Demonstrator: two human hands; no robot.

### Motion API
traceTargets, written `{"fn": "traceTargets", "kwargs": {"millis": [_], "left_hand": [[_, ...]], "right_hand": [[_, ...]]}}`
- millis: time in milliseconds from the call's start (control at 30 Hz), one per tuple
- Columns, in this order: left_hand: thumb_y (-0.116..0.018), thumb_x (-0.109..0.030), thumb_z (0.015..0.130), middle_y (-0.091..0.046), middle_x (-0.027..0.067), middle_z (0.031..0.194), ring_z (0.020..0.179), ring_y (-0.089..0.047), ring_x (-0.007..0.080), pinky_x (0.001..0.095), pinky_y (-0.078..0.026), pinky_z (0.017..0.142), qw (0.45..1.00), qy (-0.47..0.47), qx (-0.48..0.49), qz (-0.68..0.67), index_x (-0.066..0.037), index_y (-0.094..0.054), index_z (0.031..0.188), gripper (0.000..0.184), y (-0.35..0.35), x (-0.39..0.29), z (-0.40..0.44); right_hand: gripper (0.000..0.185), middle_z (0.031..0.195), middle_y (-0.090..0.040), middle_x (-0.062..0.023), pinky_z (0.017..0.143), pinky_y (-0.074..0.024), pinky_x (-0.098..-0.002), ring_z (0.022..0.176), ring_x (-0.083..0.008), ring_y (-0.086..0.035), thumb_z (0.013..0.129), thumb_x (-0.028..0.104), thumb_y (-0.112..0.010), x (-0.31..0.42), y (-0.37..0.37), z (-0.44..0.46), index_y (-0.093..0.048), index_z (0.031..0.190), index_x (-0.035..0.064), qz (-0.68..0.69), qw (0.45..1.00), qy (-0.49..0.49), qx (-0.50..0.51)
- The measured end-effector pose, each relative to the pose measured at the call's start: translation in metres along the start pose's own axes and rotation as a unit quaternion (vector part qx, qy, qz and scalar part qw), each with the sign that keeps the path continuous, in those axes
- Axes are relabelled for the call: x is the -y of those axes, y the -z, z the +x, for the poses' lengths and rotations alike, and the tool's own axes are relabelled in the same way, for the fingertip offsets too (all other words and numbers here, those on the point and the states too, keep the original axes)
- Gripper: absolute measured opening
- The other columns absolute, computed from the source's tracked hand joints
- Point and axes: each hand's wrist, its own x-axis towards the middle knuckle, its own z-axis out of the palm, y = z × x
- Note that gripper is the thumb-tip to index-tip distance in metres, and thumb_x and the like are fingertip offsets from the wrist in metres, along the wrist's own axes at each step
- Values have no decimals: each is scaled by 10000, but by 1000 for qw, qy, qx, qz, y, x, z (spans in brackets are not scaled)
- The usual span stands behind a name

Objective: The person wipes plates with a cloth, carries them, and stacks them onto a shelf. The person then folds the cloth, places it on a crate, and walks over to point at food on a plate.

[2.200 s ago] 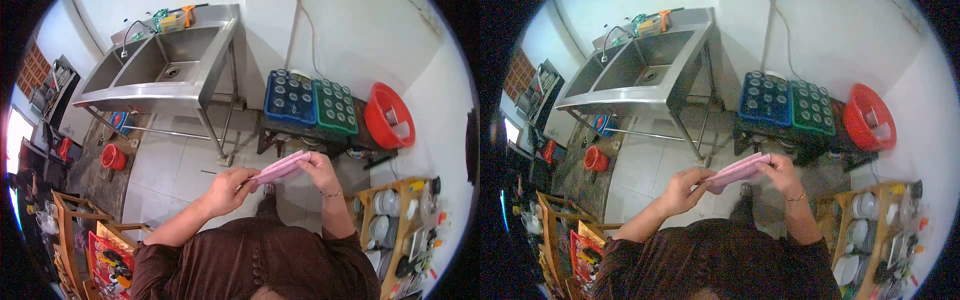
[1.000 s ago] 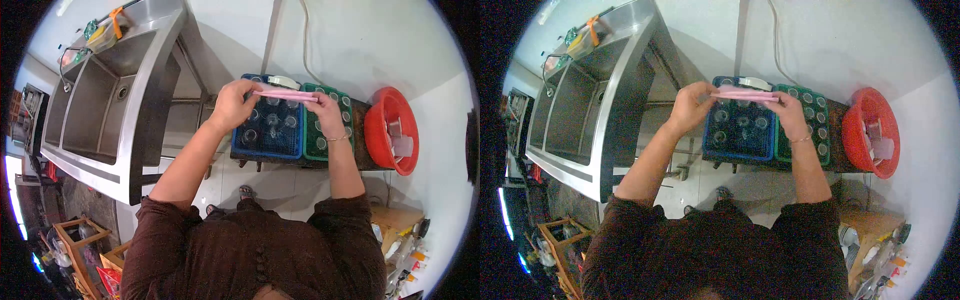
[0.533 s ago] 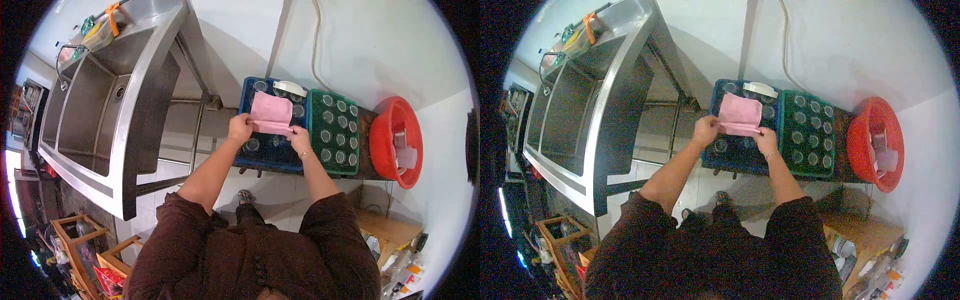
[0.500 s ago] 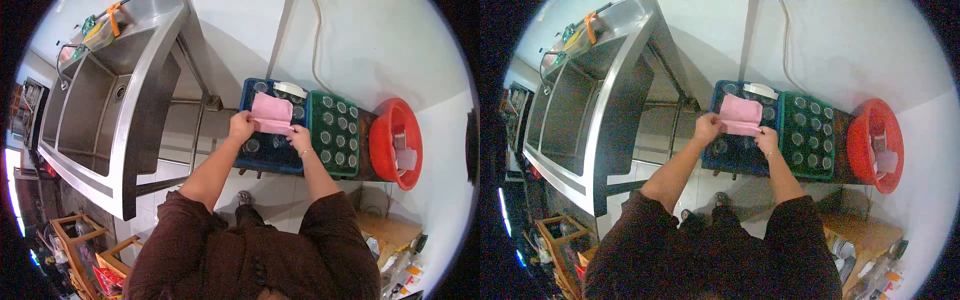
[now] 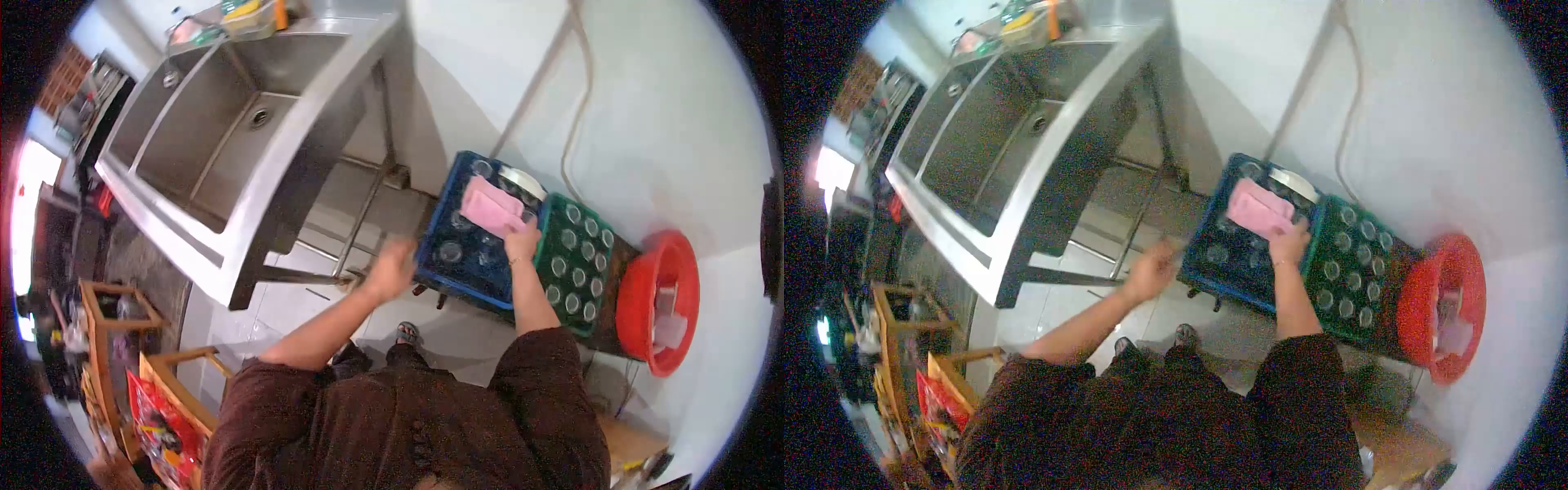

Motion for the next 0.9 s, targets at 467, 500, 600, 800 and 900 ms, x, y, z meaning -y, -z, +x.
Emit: {"fn": "traceTargets", "kwargs": {"millis": [467,500,600,800,900], "left_hand": [[-555,-265,910,-648,134,931,889,-618,218,301,-475,788,927,229,-41,-295,-9,-637,1002,284,173,-78,-220],[-539,-280,922,-641,133,948,907,-608,226,308,-465,807,929,140,-70,-335,-10,-632,1019,302,192,-99,-223],[-437,-352,954,-589,175,1111,1056,-550,286,410,-407,916,910,-212,-55,-352,55,-583,1091,453,249,-160,-244],[-473,-391,934,-604,246,1037,971,-596,306,307,-510,743,744,-531,-283,-289,138,-553,1087,556,248,-252,-312],[-568,-340,894,-535,328,1166,1100,-556,372,380,-503,845,692,-548,-322,-342,174,-538,1124,564,245,-269,-371]], "right_hand": [[436,1216,-460,-232,968,-372,-435,1146,-393,-435,739,143,-667,86,30,-84,-556,1139,9,-69,941,333,5],[391,1222,-455,-223,964,-370,-431,1130,-378,-444,738,141,-667,97,35,-109,-582,1097,10,-65,924,377,0],[381,1179,-479,-241,980,-338,-478,1128,-404,-435,705,126,-671,106,33,-180,-593,1059,10,-6,831,527,178],[324,1127,-496,-238,875,-448,-422,1030,-399,-513,690,165,-689,81,28,-306,-629,970,15,-111,710,531,450],[321,1154,-490,-194,844,-455,-426,985,-360,-533,699,206,-694,77,22,-345,-640,968,40,-169,685,525,477]]}}
